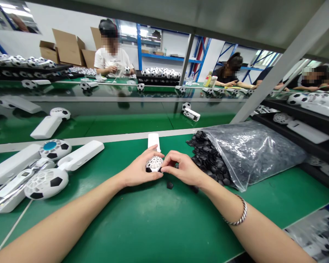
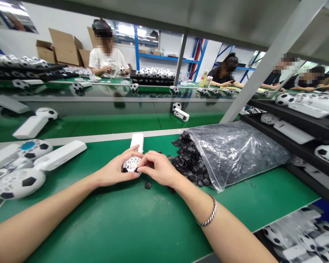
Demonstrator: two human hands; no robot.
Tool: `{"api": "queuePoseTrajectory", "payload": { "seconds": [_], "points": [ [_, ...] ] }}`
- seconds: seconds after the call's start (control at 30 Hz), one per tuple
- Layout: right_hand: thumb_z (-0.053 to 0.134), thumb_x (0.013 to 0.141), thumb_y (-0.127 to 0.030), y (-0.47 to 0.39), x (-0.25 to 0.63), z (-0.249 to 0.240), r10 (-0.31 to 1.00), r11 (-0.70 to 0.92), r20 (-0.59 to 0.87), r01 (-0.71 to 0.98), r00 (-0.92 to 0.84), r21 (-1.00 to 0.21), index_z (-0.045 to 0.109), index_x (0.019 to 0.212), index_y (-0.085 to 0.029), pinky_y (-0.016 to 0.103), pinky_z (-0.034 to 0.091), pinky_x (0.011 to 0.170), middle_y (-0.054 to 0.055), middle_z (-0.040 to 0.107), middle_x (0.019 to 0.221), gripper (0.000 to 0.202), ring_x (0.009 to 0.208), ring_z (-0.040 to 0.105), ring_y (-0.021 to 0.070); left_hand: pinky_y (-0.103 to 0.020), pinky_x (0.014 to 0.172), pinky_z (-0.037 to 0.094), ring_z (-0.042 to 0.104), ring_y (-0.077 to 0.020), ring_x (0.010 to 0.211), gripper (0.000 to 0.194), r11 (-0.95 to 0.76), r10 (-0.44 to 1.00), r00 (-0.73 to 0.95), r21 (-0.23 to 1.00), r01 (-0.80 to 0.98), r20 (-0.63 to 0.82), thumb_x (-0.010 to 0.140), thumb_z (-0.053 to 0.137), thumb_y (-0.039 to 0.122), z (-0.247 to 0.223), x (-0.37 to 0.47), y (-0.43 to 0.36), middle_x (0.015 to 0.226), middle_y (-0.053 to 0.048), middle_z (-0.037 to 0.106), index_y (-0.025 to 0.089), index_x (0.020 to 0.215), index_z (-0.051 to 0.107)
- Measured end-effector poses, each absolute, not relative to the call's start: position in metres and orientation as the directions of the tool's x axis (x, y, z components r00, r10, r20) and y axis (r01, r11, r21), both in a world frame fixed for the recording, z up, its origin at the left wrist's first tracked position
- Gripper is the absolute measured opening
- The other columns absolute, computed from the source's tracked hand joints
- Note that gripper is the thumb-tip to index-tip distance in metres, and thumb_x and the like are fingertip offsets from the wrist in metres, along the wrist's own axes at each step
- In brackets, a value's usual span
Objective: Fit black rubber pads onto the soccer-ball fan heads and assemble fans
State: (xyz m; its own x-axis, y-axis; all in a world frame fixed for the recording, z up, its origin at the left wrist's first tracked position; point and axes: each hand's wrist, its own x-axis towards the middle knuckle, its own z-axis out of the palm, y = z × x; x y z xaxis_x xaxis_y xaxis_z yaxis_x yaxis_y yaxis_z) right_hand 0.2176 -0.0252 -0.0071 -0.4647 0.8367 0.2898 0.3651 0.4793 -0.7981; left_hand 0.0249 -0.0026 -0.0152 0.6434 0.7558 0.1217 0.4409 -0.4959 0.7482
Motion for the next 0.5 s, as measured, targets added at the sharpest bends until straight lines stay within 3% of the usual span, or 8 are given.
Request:
{"api": "queuePoseTrajectory", "payload": {
  "seconds": [0.07, 0.2, 0.37, 0.5],
  "points": [
    [0.062, 0.075, -0.020, -0.024, 0.218, -0.009, 0.843, 0.470, 0.289, 0.362, -0.453, -0.805, 0.057, 0.075, -0.018, 0.026, 0.044, 0.071, 0.000, 0.052, 0.078, 0.005, 0.076, 0.051, 0.0118, -0.045, 0.106, 0.019, 0.010, -0.0260, 0.134, 0.044, -0.498, 0.762, 0.633, 0.750, 0.435, 0.139, 0.069, 0.063, 0.027, -0.016, 0.026, -0.003, 0.141, -0.008, 0.028, 0.023, 0.111, 0.050],
    [0.064, 0.072, -0.020, -0.023, 0.217, -0.014, 0.877, 0.393, 0.247, 0.320, -0.412, -0.862, 0.052, 0.090, -0.021, 0.027, 0.046, 0.073, 0.003, 0.049, 0.097, 0.023, 0.095, 0.048, 0.0156, -0.044, 0.106, 0.020, 0.010, -0.0255, 0.134, 0.044, -0.477, 0.786, 0.596, 0.771, 0.422, 0.161, 0.068, 0.062, 0.022, -0.018, 0.030, -0.006, 0.138, -0.009, 0.032, 0.021, 0.109, 0.049],
    [0.065, 0.069, -0.021, -0.023, 0.213, -0.019, 0.920, 0.244, 0.148, 0.234, -0.363, -0.941, 0.045, 0.084, -0.020, 0.026, 0.048, 0.068, 0.002, 0.048, 0.094, 0.025, 0.096, 0.050, 0.0164, -0.042, 0.106, 0.022, 0.012, -0.0232, 0.134, 0.038, -0.463, 0.805, 0.566, 0.785, 0.411, 0.178, 0.067, 0.060, 0.019, -0.019, 0.034, -0.008, 0.129, -0.007, 0.042, 0.021, 0.103, 0.050],
    [0.068, 0.066, -0.025, -0.016, 0.214, -0.020, 0.927, 0.241, 0.153, 0.231, -0.343, -0.943, 0.046, 0.079, -0.019, 0.028, 0.047, 0.072, 0.000, 0.053, 0.084, 0.026, 0.085, 0.054, 0.0146, -0.042, 0.105, 0.023, 0.015, -0.0243, 0.133, 0.038, -0.481, 0.789, 0.590, 0.772, 0.416, 0.173, 0.067, 0.059, 0.020, -0.018, 0.033, -0.006, 0.131, -0.007, 0.039, 0.022, 0.104, 0.050]
  ]
}}
